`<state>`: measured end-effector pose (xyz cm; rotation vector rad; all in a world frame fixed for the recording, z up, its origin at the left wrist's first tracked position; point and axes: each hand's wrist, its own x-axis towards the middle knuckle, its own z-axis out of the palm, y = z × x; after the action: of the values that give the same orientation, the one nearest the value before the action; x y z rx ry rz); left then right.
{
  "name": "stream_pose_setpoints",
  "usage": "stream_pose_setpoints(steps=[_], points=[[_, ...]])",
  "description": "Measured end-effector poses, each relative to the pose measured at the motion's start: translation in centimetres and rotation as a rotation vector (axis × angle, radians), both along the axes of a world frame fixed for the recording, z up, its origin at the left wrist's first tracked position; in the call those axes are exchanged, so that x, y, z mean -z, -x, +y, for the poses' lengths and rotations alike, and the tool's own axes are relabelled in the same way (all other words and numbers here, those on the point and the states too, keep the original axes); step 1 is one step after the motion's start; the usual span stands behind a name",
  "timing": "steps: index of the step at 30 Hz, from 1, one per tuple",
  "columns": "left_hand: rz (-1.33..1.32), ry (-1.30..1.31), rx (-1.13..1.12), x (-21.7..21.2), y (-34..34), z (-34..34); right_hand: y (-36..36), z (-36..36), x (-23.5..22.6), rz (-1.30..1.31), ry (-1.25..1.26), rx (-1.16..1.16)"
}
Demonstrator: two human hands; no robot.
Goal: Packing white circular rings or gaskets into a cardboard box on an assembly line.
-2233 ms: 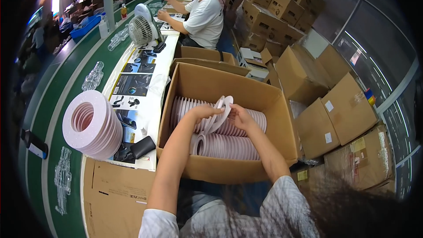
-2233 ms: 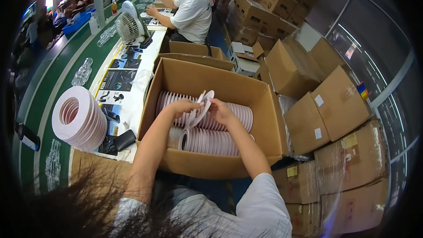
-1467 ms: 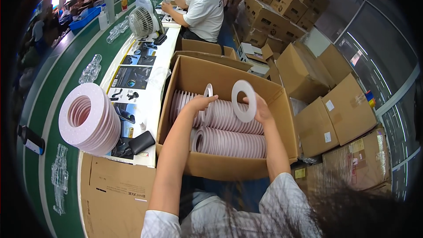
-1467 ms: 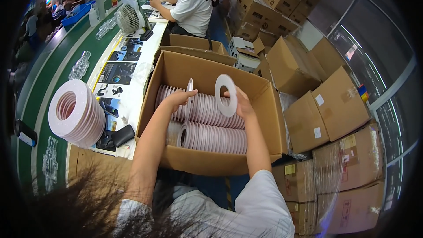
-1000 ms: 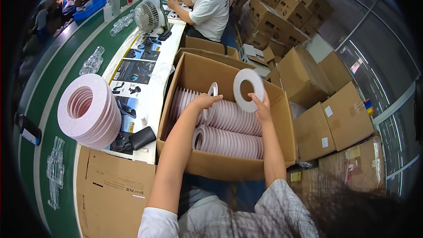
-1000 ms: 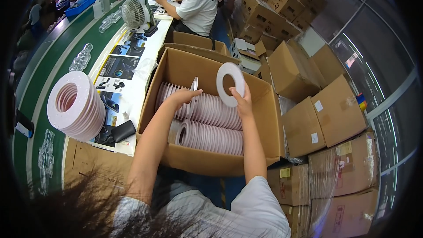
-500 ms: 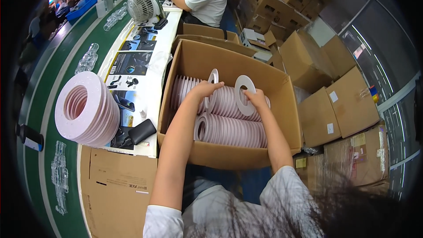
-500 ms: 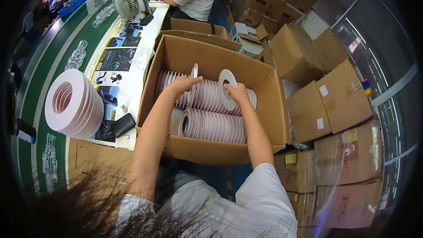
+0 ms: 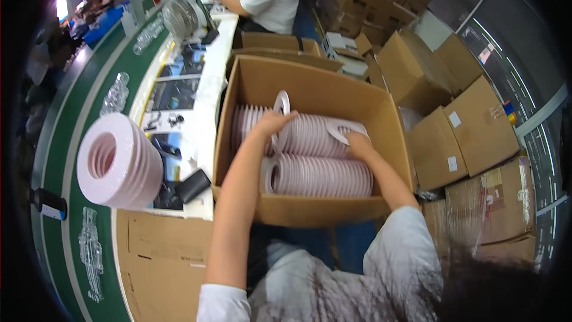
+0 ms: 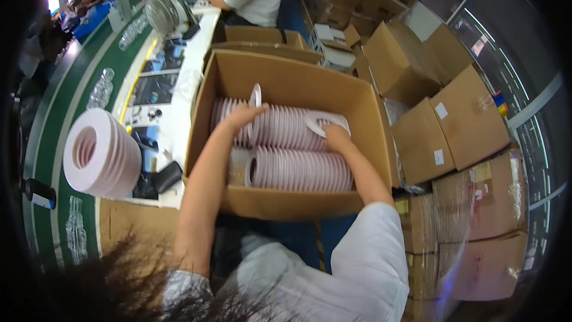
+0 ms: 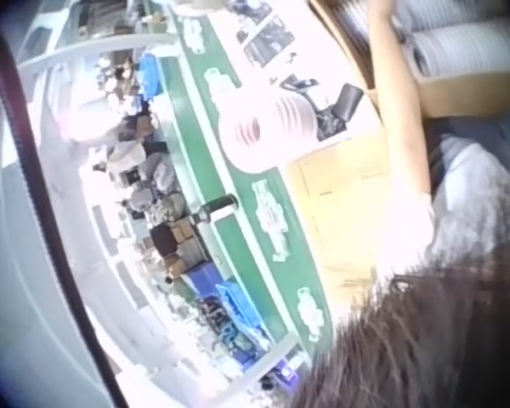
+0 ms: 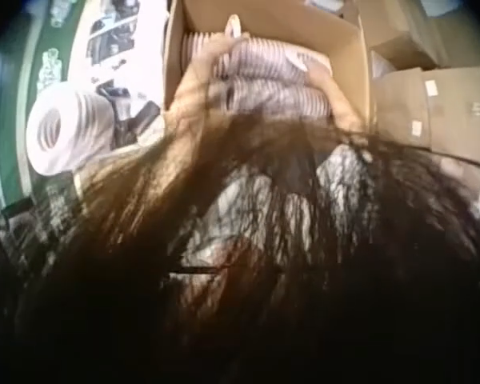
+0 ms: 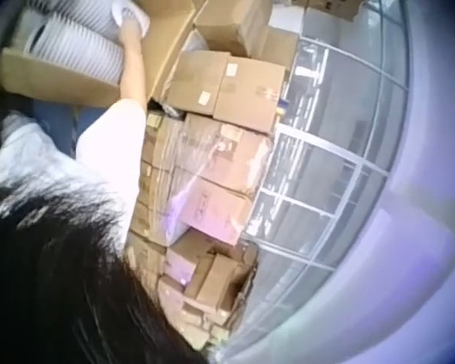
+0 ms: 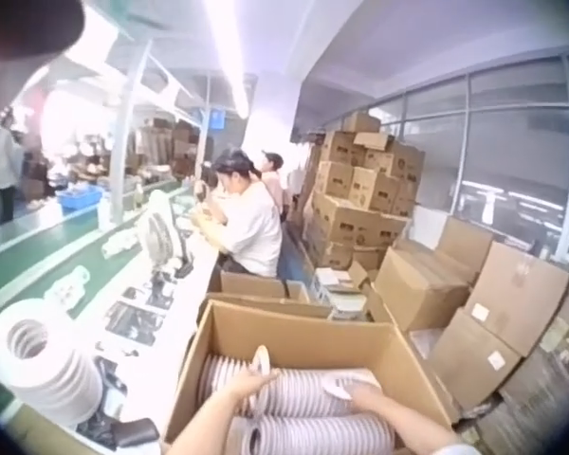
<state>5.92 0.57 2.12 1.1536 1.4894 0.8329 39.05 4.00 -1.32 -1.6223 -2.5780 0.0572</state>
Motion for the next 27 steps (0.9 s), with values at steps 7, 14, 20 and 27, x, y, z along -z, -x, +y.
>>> stream_pose_setpoints(steps=[7,14,20,27], points=[[0.026,0.051,0.006,-0.6,-1.6,0.1,-2.5,0.7,-0.8,0.215,-0.278,0.099],[0.078,0.028,0.056,-0.6,-2.4,0.9,-5.8,1.7,0.7,-0.131,0.084,-0.040],[0.076,0.082,0.015,0.7,0.7,0.8,-1.6,2.2,0.3,-0.027,0.240,-0.075],[0.014,0.038,0.038,-0.4,-1.2,1.3,-3.9,2.3,1.2,0.625,-0.053,0.225]])
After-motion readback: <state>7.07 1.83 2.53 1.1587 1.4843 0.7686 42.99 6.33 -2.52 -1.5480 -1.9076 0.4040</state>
